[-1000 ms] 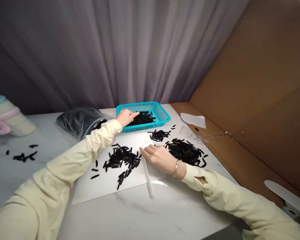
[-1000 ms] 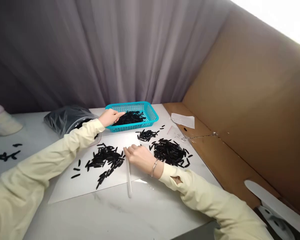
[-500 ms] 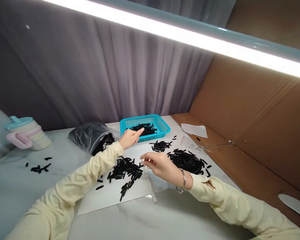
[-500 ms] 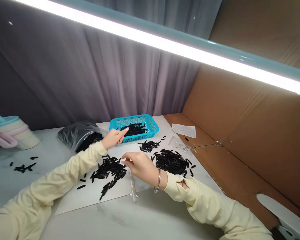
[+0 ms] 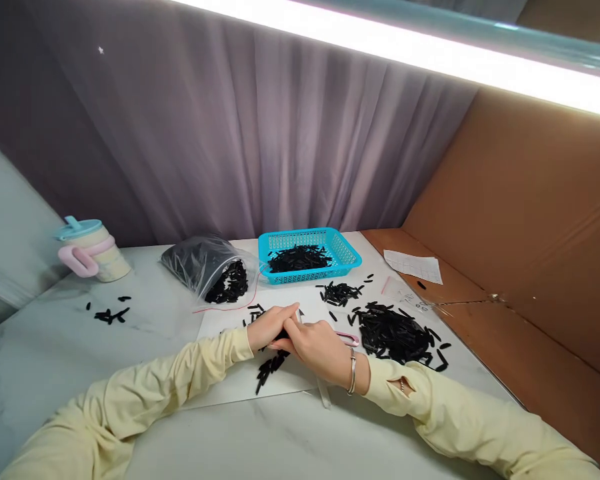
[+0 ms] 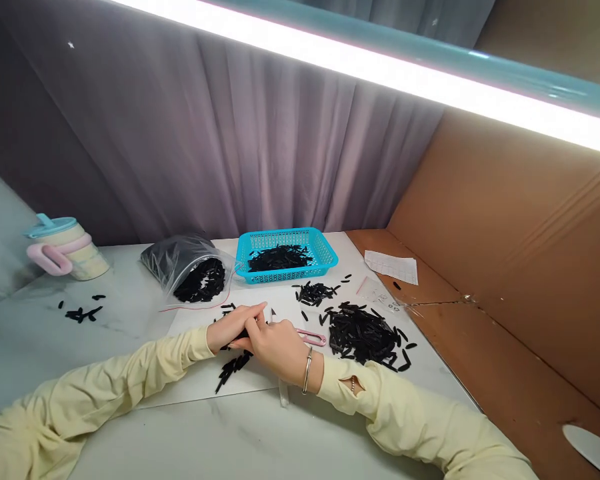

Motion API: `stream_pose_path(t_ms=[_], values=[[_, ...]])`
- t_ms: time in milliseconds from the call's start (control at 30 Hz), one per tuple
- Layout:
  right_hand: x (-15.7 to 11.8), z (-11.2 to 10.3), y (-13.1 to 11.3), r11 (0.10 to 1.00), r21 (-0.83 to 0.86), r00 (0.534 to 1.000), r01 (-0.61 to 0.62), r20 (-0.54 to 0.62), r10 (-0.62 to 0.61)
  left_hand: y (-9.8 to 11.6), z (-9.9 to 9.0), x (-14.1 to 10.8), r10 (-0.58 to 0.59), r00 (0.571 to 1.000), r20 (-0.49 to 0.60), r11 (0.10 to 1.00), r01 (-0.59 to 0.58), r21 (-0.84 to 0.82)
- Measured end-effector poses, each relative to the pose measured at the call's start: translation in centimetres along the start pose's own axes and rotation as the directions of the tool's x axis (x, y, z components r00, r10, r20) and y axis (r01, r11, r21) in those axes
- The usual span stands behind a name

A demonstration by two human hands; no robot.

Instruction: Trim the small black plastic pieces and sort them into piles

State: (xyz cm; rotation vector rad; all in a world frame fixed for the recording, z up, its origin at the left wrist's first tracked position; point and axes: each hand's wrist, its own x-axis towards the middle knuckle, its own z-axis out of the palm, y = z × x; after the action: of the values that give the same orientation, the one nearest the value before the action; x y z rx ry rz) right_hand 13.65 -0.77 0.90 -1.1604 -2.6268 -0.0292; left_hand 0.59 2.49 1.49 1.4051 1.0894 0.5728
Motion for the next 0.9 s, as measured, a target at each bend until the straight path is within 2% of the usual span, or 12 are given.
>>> stream_pose_path(t_ms=[100,233,300,333,400,433,467,567,700,900], values=[[-0.5,0.7,0.6,0.996,0.085,1.000,0.004,0.020,-0.006,-0.6,0.1,0.3,-0.044,0.996,0.078,0.999,0.046,-0.027],[-1.6,0.3,1.1,0.973,0.220,0.998,-0.068,0.032,0.063,-0.7,0.5,0.4,-0.055,0.991,0.124,0.994,0.067,-0.091],[-2.1,-0.3,1.2,0.899,0.412,0.989,-0.149,0.049,0.142,-0.5,0.6,0.4,-0.064,0.987,0.150,0.988,0.084,-0.129],[-2.2,-0.5,1.2,0.812,0.547,0.978,-0.201,0.069,0.195,-0.4,0.6,0.4,-0.069,0.984,0.162,0.985,0.093,-0.147],[-2.3,-0.6,1.2,0.539,0.793,0.943,-0.284,0.132,0.304,-0.4,0.6,0.4,-0.069,0.982,0.173,0.978,0.101,-0.181],[-2.3,-0.5,1.2,0.400,0.865,0.924,-0.302,0.163,0.346,-0.4,0.6,0.4,-0.066,0.983,0.174,0.976,0.100,-0.195],[-2.2,-0.4,1.3,0.302,0.903,0.909,-0.306,0.182,0.376,-0.5,0.5,0.4,-0.060,0.983,0.172,0.974,0.095,-0.206],[-2.2,0.5,1.6,0.139,0.946,0.879,-0.294,0.210,0.427,-1.0,0.4,0.4,-0.032,0.987,0.159,0.971,0.068,-0.228],[-2.3,1.3,2.2,0.049,0.954,0.857,-0.297,0.243,0.455,-1.6,0.4,0.1,0.002,0.992,0.126,0.972,0.028,-0.233],[-2.5,1.7,2.8,0.025,0.956,0.861,-0.294,0.254,0.440,-2.0,0.3,-0.2,0.038,0.996,0.086,0.974,-0.017,-0.224]])
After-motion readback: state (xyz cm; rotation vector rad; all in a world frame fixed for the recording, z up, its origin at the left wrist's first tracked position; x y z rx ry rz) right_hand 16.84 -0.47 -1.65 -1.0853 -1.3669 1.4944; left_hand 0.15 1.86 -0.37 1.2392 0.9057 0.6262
